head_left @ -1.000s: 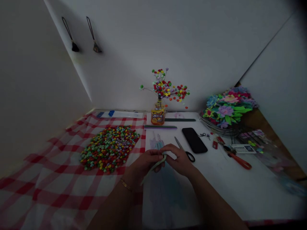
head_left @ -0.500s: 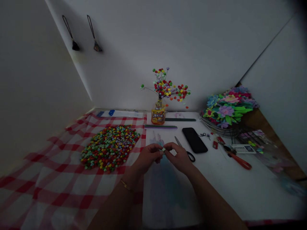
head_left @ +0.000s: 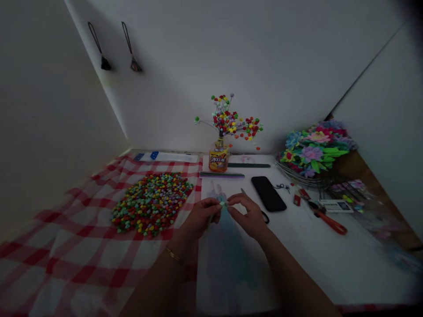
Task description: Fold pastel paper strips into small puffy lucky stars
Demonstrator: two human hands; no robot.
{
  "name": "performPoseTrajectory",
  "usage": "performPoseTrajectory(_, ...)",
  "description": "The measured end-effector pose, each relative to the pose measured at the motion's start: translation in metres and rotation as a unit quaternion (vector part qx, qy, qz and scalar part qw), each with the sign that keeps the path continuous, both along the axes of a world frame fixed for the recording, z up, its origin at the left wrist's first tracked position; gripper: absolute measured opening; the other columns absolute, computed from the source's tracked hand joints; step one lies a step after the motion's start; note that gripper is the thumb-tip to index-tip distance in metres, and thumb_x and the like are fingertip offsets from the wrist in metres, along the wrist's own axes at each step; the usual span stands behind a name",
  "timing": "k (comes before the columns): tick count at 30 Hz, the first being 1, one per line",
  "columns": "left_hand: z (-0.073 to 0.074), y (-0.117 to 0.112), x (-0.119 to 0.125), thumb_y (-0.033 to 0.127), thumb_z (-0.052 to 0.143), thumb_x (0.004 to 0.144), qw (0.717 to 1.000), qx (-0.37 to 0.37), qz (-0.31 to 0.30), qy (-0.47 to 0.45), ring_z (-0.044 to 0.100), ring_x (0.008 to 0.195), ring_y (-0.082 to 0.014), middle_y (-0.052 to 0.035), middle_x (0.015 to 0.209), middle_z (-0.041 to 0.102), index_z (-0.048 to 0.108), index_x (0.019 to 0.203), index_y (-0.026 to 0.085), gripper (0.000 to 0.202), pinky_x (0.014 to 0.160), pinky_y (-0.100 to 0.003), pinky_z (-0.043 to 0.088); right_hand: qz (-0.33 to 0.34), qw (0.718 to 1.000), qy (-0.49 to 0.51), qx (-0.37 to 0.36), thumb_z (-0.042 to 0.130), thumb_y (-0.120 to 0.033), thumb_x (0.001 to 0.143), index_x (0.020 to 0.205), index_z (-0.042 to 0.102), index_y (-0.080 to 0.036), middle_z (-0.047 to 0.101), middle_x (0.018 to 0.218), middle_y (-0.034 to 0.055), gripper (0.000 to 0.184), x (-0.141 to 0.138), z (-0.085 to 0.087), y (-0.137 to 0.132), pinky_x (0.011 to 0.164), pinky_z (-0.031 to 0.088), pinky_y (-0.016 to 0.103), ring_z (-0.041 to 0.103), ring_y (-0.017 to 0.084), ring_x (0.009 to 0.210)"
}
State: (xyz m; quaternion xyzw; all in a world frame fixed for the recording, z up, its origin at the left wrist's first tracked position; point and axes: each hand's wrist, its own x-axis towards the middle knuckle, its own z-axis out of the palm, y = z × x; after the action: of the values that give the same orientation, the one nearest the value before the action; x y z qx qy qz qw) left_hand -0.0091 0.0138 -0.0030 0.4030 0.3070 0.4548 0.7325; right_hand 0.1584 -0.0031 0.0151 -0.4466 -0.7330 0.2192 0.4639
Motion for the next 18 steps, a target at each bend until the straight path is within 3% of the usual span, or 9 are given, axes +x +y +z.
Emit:
performPoseTrajectory(5,-0.001,-0.002,0.002,0.024,0.070,0.063,1.000,0.005,-0.012,-0.009,0.048,0.044,-0.0081,0.0034,0.049,0.054,0.058,0.071,0.014,0.018,0.047,-0.022,0.032,0.018,0.999,-0.002,-0.037,0.059,-0.024,0.074,0.071,0.059,-0.020,0.061,0.086,0.0044,0.004,-0.003,0.001,0.001,0.081,0.042,0.034,0.056,0.018,0.086)
performPoseTrajectory(9,-0.004,0.000,0.001,0.023,0.073,0.060,1.000,0.004,-0.017,-0.005,0.050,0.046,-0.0086,0.0015,0.053,0.058,0.061,0.074,0.013,0.021,0.050,-0.023,0.035,0.013,0.991,0.086,-0.106,0.058,-0.024,0.074,0.067,0.057,-0.020,0.061,0.079,0.0020,0.008,0.000,-0.003,0.004,0.074,0.043,0.031,0.056,0.016,0.077)
performPoseTrajectory(13,-0.004,0.001,-0.002,0.023,0.072,0.061,1.000,-0.006,-0.017,-0.002,0.051,0.047,-0.0087,0.0007,0.052,0.058,0.059,0.069,0.012,0.018,0.050,-0.022,0.035,0.006,0.964,0.198,-0.176,0.061,-0.029,0.072,0.070,0.058,-0.019,0.060,0.071,-0.0006,0.010,0.006,-0.007,0.008,0.066,0.042,0.028,0.053,0.013,0.067)
performPoseTrajectory(18,-0.001,0.000,-0.003,0.025,0.069,0.064,1.000,-0.003,-0.025,0.007,0.053,0.049,-0.0096,0.0009,0.053,0.058,0.057,0.067,0.013,0.017,0.054,-0.023,0.037,0.025,0.942,0.257,-0.214,0.062,-0.029,0.071,0.069,0.058,-0.018,0.061,0.066,-0.0014,0.012,0.006,-0.007,0.009,0.069,0.043,0.030,0.055,0.013,0.067)
